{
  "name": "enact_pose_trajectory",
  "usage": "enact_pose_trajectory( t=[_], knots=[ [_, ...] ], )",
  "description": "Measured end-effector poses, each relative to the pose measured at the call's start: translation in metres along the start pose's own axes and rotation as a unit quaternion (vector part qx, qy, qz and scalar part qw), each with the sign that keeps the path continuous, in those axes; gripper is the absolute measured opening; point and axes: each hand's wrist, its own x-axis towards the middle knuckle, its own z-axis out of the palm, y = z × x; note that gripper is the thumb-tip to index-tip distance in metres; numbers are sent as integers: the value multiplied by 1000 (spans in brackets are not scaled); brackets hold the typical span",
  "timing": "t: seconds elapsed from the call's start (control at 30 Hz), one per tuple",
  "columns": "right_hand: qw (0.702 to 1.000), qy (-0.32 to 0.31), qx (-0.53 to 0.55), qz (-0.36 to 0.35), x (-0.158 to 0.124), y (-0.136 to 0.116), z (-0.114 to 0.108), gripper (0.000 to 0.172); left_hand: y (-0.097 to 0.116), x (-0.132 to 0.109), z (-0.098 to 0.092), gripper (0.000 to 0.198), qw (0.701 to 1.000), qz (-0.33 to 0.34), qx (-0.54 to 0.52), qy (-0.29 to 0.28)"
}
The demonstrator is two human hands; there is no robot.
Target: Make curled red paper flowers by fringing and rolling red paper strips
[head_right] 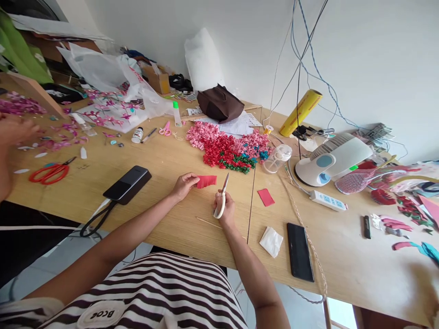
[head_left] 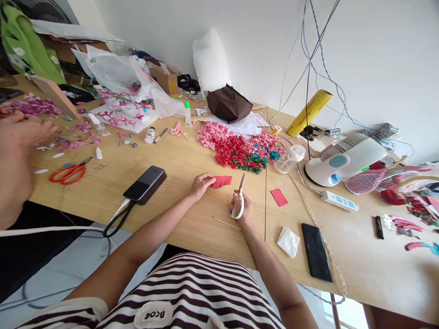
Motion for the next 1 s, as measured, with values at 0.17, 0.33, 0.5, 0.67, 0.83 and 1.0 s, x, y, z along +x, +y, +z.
enact_pose_trajectory(
  t=[0.17,0.33,0.5,0.67,0.83,1.0],
  knots=[
    [1000,2,-14,-13,0,-1,0,53,2,-1,1,38,1000,2,0,1],
    [999,3,-25,-22,1,1,0,56,5,-4,2,39,1000,4,-1,2],
    [999,-1,-29,-24,2,1,-1,56,7,-5,3,41,1000,-5,-17,7],
    [999,-16,-21,-22,1,-1,-1,55,13,-3,5,47,997,-31,-53,39],
    [992,-101,-45,-55,-9,-13,-1,57,33,-2,9,37,993,-56,-84,53],
    [976,-198,-59,-70,-20,-21,-2,64,60,-16,25,26,991,-56,-117,38]
  ],
)
